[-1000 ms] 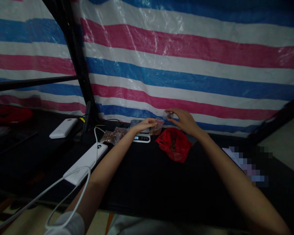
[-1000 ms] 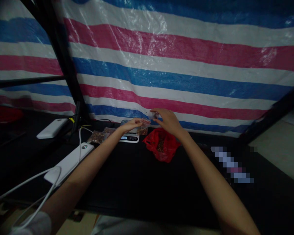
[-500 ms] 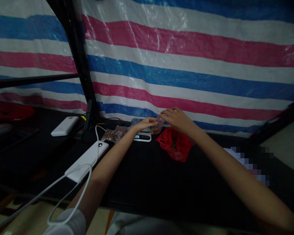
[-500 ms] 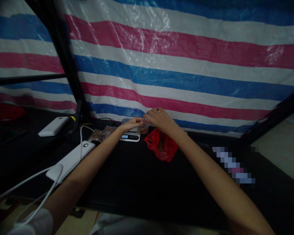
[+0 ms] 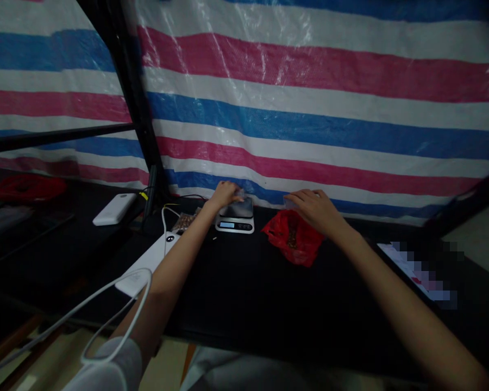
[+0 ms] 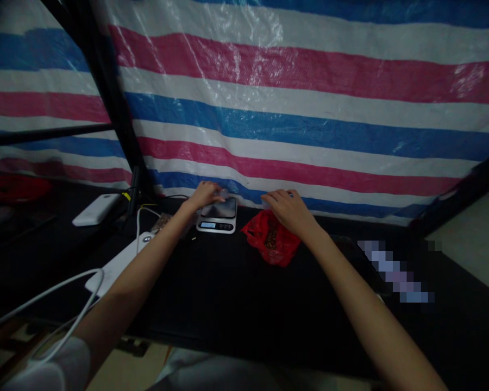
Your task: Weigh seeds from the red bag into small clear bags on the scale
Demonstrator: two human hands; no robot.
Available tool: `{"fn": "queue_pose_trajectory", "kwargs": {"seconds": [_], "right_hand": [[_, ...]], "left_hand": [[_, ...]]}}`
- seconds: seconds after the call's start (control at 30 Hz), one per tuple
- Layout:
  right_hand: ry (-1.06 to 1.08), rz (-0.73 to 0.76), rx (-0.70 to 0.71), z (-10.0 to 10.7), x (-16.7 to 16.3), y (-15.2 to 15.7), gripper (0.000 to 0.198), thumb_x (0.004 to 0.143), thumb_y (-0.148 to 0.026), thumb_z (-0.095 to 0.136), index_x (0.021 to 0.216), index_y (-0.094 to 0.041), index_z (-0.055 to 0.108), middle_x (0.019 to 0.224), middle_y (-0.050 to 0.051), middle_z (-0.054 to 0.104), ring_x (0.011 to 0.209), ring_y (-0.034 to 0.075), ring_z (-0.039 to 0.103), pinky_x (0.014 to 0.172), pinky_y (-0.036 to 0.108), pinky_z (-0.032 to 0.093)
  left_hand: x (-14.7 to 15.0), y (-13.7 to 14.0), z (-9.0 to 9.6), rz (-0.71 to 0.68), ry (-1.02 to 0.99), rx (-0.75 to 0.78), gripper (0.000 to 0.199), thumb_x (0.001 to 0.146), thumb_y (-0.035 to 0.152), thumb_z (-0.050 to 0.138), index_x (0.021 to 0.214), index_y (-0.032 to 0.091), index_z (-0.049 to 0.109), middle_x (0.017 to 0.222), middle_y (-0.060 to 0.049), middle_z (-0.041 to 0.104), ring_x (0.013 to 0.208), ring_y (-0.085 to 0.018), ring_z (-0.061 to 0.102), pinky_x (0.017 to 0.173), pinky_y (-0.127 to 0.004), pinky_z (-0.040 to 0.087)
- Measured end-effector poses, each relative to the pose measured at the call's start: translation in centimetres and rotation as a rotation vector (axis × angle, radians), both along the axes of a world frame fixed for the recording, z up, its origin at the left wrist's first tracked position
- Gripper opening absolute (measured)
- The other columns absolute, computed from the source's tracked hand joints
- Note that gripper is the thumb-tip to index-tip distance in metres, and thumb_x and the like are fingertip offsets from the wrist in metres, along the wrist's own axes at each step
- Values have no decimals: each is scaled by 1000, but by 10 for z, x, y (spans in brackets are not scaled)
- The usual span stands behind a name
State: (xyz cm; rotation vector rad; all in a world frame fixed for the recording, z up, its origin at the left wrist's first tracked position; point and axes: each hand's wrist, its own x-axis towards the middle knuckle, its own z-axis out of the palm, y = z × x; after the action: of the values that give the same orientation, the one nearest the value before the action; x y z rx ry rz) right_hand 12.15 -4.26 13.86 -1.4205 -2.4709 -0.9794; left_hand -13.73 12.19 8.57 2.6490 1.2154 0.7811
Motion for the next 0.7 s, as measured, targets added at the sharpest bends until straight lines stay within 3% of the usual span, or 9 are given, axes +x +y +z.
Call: {"fn": "queue_pose_trajectory", "kwargs": {"seconds": [0.1,0.17,0.23,0.33,0.47,0.53,0.7], "right_hand": [[62,-2,-29,-14,13,-5,36,83,-14,42,117,-20,49,112,9,59,99,25,50,78,38,31],[127,-5,-51,-21,23,-7,33,84,-18,43,116,-21,50,112,8,59,99,25,50,78,37,32],[190,-9,-81,-28,32,-8,32,84,-22,45,115,-22,51,111,8,60,100,24,51,78,37,33],[278,-1,-154,-39,41,-11,33,83,-27,47,116,-22,50,112,7,59,101,24,51,79,37,35],[360,11,-227,-59,45,-18,32,82,-26,47,115,-23,50,116,7,57,104,23,52,82,38,36],[341,-13,-227,-70,46,-21,32,82,-22,47,114,-23,50,115,7,58,104,24,52,82,39,36],[195,-83,-215,-88,46,-23,32,80,-10,44,109,-18,52,107,11,61,101,24,53,78,38,38]], "left_hand": [[5,-4,-17,-41,158,-7,50,62,45,69,101,16,61,106,-12,57,107,-30,45,97,-44,26],[14,-16,-21,-90,96,30,63,62,50,67,115,19,53,120,-12,48,115,-30,38,99,-44,24],[26,-36,-20,-124,-30,96,62,69,53,59,121,21,46,127,-11,41,119,-27,35,99,-41,26],[47,-76,-22,-158,-85,76,46,80,55,42,102,18,58,109,-12,53,108,-26,46,94,-39,32],[70,-122,-36,-51,1,-173,53,75,63,40,61,16,60,66,-12,56,85,-28,57,82,-39,38],[77,-133,-45,-30,-49,-232,53,72,66,43,61,16,59,65,-12,56,84,-29,57,79,-38,40],[90,-141,-58,-4,-115,-105,64,67,71,42,88,14,60,91,-15,57,97,-31,51,84,-41,39]]}}
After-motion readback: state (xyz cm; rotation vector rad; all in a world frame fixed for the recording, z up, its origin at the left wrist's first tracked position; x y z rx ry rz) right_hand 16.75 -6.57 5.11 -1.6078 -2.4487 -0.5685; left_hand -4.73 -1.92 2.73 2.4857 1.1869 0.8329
